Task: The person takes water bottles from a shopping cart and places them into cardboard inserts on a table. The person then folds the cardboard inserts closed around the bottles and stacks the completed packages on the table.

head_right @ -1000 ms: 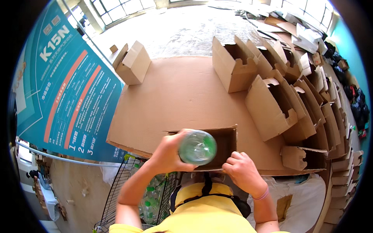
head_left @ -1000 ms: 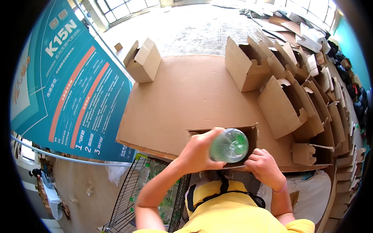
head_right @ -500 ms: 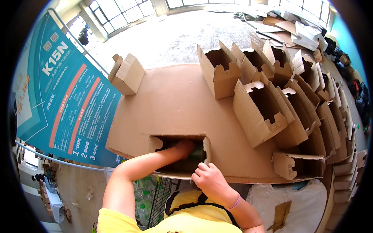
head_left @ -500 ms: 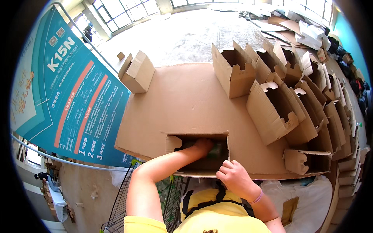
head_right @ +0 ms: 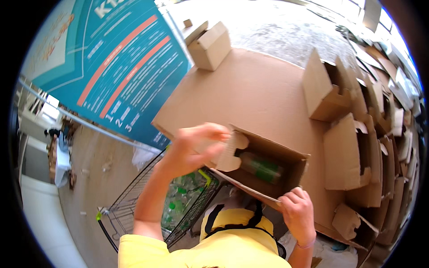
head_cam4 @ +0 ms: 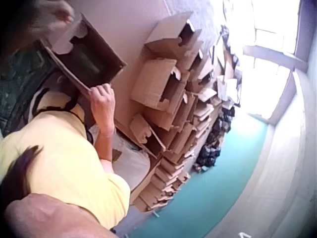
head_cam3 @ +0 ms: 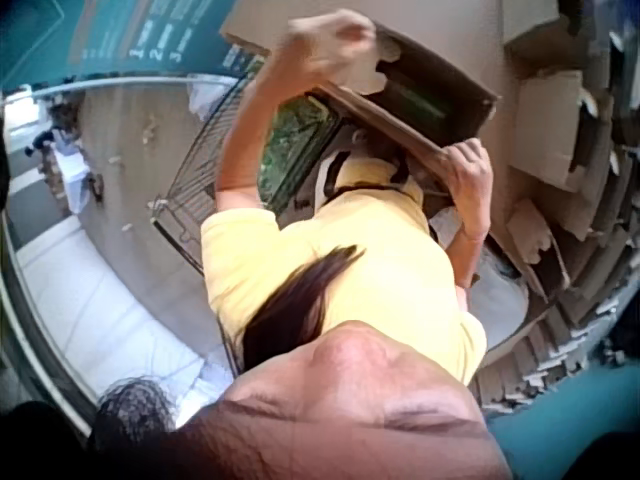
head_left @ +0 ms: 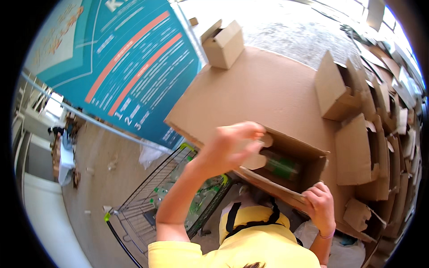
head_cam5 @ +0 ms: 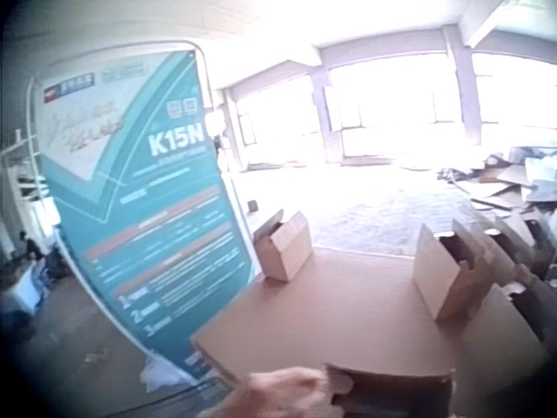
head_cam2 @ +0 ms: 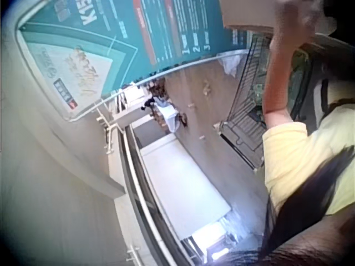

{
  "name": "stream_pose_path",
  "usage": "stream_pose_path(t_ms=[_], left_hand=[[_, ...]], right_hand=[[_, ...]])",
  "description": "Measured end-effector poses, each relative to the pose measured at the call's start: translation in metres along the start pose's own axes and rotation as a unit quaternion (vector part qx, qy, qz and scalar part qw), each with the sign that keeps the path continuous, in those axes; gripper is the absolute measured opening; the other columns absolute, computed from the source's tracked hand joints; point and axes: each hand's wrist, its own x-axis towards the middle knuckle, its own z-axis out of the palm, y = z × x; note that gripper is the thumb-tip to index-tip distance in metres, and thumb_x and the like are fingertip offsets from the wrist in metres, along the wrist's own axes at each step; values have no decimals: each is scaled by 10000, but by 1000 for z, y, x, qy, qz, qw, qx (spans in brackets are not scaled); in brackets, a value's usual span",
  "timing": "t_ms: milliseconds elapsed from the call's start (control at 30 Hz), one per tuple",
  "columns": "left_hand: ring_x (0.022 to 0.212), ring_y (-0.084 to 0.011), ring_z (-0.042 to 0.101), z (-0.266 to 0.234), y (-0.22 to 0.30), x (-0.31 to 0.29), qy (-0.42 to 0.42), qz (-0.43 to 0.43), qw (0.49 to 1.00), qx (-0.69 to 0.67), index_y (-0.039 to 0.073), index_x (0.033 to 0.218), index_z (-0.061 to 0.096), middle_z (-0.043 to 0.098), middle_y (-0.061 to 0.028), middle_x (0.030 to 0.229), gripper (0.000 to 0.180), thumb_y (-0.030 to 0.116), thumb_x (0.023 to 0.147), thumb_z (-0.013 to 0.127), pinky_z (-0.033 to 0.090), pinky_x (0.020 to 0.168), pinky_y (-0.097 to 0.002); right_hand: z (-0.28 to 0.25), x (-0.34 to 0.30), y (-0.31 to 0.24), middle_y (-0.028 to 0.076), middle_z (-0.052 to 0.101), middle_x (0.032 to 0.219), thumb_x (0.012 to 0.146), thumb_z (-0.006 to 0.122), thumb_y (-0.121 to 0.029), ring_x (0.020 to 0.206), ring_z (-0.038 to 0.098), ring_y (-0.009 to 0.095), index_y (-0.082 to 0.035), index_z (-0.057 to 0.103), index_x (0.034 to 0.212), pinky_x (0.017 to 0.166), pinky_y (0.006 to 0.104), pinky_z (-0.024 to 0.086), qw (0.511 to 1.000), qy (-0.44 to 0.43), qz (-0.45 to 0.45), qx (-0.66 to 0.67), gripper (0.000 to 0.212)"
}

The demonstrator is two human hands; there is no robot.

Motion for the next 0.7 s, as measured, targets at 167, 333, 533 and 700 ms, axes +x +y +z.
stream_pose_path(t_ms=[167, 333, 533, 700], left_hand=[[772, -254, 714, -23, -166, -215, 230, -366, 898, 81, 13, 1009, 654, 720, -143, 867, 207, 142, 848, 660, 554, 755, -328], [905, -330, 694, 61, -303, -376, 120, -566, 792, 194, 18, 1054, 678, 708, -177, 986, 327, 107, 741, 711, 550, 796, -407], [1202, -372, 541, 109, -323, -324, -156, -337, 860, 349, 39, 1146, 645, 597, -199, 1254, 301, 128, 874, 552, 433, 1015, -471], [1280, -346, 507, 165, -395, -325, -234, -252, 823, 453, 64, 1251, 620, 556, -189, 1362, 385, 169, 898, 511, 310, 1122, -557]], right_hand=[[-1, 13, -13, 104, 628, 756, 720, 662, -6, 782, 573, 290, -9, 646, 775, 708, 386, 480, 999, -26, 27, 5, 58], [-2, 24, -20, 122, 613, 736, 707, 691, 37, 743, 549, 286, 32, 636, 782, 659, 361, 458, 998, -32, 60, -13, 93], [2, 24, -35, 127, 622, 746, 702, 666, 28, 758, 556, 305, 28, 646, 781, 680, 385, 466, 992, -37, 110, -48, 82], [6, 20, -45, 130, 623, 753, 695, 657, 34, 777, 556, 315, 24, 637, 774, 680, 391, 462, 987, -30, 139, -79, 83]])
